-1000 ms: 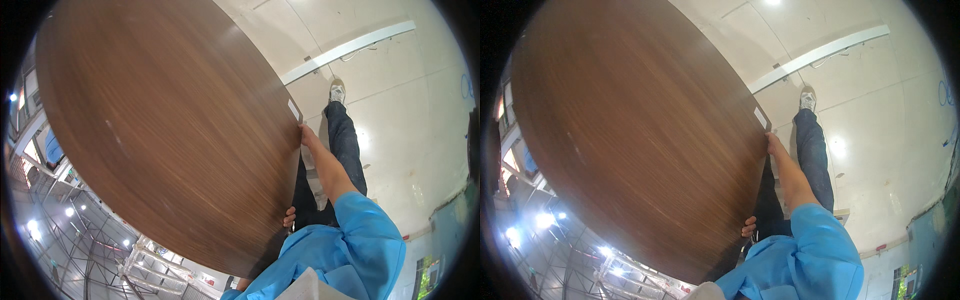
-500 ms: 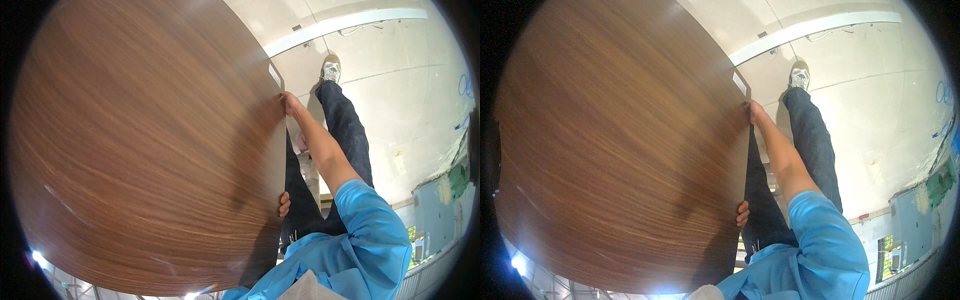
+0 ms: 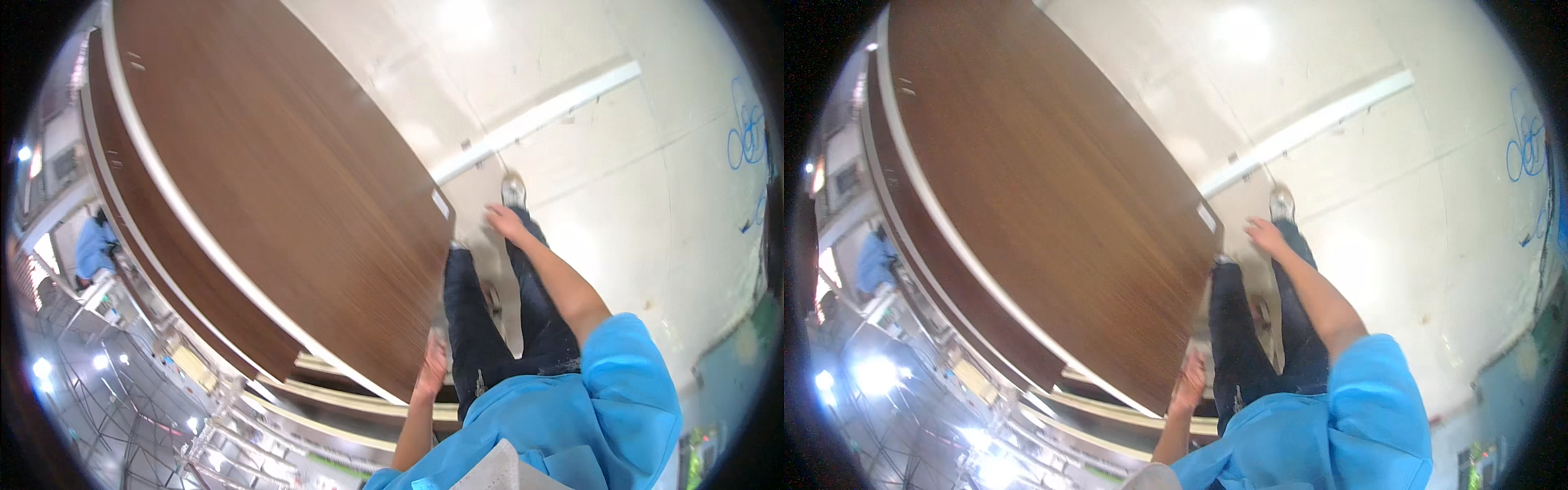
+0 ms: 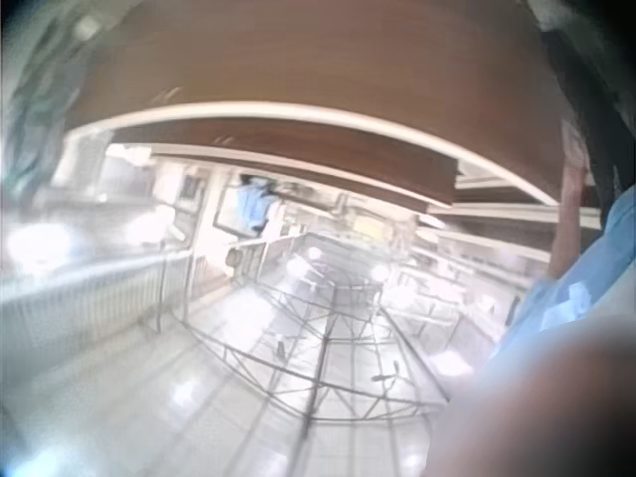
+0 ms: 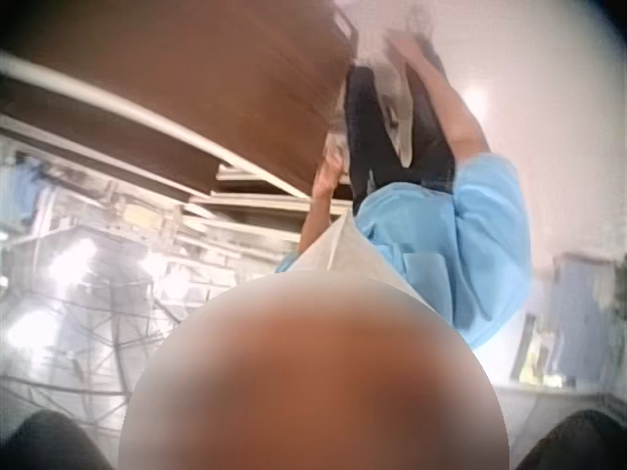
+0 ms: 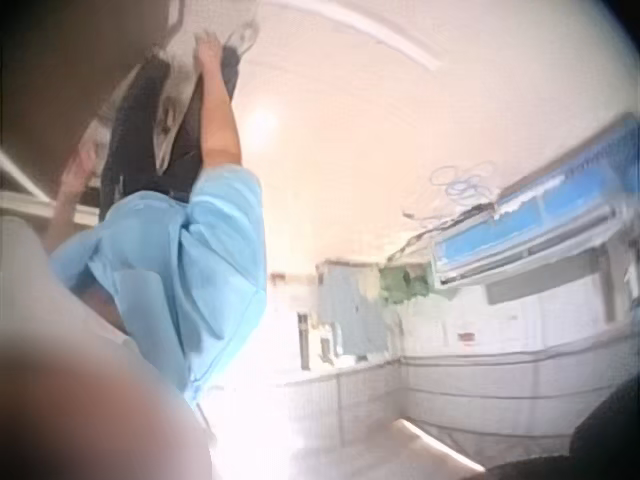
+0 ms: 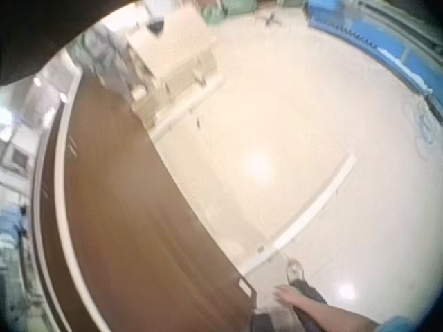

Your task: The person measures a wood panel on a machine using a tape measure, then uses a computer mouse at a control station. The person cleans the wood panel surface with a blue air hose and moves the panel to a rack.

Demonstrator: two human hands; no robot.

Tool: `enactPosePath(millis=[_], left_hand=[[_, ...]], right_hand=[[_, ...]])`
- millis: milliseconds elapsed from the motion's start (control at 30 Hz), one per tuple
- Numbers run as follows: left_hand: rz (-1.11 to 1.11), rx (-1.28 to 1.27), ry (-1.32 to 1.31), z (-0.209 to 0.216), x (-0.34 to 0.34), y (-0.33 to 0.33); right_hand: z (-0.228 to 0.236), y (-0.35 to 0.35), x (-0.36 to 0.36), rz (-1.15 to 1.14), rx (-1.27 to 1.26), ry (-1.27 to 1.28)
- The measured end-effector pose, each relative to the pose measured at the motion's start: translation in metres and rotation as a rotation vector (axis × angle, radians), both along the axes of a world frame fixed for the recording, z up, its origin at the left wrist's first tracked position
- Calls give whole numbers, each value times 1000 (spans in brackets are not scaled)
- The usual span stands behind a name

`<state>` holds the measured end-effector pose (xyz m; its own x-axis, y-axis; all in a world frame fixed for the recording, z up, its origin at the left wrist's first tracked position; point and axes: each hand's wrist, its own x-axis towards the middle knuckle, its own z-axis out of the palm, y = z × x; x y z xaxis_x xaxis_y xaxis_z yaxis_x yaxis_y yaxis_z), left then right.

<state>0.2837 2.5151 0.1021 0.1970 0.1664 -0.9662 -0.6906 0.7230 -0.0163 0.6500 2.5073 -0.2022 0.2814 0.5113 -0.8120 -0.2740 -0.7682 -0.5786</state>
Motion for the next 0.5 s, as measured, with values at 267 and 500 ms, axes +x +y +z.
enactPosePath(millis=[267, 500], left_hand=[[-1280, -75, 228, -33, 74, 32], [-1828, 102, 163, -82, 281, 65]], right_hand=[[184, -326, 112, -973, -311, 70], [177, -459, 26, -1592, -163, -12]])
